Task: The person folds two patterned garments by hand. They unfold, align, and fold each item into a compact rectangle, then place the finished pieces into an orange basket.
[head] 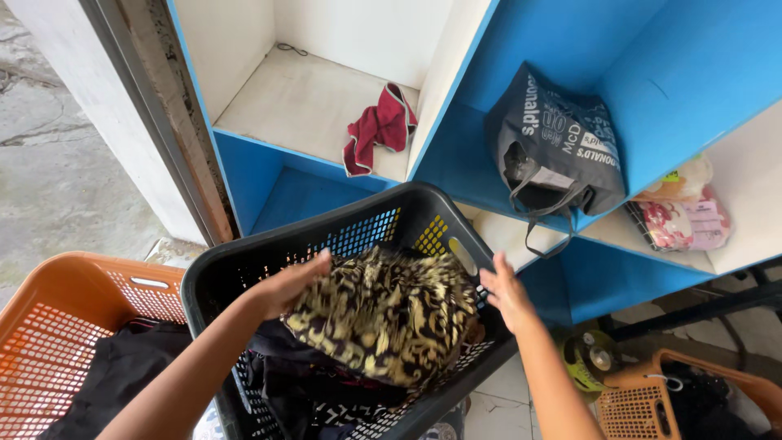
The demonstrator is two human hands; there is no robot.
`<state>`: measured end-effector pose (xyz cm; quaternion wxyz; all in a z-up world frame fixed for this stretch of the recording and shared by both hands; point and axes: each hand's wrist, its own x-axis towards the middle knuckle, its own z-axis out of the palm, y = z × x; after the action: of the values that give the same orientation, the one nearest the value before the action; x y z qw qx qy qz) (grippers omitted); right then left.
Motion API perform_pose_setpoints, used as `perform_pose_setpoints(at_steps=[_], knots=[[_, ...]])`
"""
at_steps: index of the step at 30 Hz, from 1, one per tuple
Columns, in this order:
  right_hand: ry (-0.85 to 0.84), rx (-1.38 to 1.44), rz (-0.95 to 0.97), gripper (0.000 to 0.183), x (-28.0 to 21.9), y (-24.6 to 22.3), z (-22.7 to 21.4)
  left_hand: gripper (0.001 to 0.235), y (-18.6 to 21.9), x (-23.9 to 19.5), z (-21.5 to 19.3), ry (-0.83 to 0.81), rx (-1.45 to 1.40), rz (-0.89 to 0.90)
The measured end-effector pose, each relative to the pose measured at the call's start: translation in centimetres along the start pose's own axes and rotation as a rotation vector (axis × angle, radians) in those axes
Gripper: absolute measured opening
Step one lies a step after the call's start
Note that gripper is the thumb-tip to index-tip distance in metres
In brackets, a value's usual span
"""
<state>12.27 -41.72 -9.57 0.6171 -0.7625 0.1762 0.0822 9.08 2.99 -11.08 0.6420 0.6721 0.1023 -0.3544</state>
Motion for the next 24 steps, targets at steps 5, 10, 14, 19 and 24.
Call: perform_pose_setpoints(at_steps=[5, 10, 14, 19, 24], knots=[[-0.145, -0.737, -0.054, 0.089, -1.3, 6.5, -0.5, 0.095, -5.8, 1.9, 0.3, 0.127, 0.141, -0.011], [-0.384, -1.243, -0.096, 0.075, -5.9, 9.6, 2.9, 0.049, -6.7, 2.6, -0.2, 0.166, -0.439, 0.048], [-0.302, -0.682, -0.068, 0.074, -5.3, 9.9, 5.9, 0.033, -4.4, 1.0, -1.0, 0.161, -0.809, 0.205], [-0.189, 0.426, -0.005, 0.024, -3.4, 6.9, 5.8, 0.033, -1.9, -2.5, -2.5, 0.111, -0.539, 0.434], [0.073, 0.755, -0.283, 0.016, -5.5, -4.7, 1.5, 0.035, 3.7, -7.1, -5.0, 0.24, -0.572, 0.523]])
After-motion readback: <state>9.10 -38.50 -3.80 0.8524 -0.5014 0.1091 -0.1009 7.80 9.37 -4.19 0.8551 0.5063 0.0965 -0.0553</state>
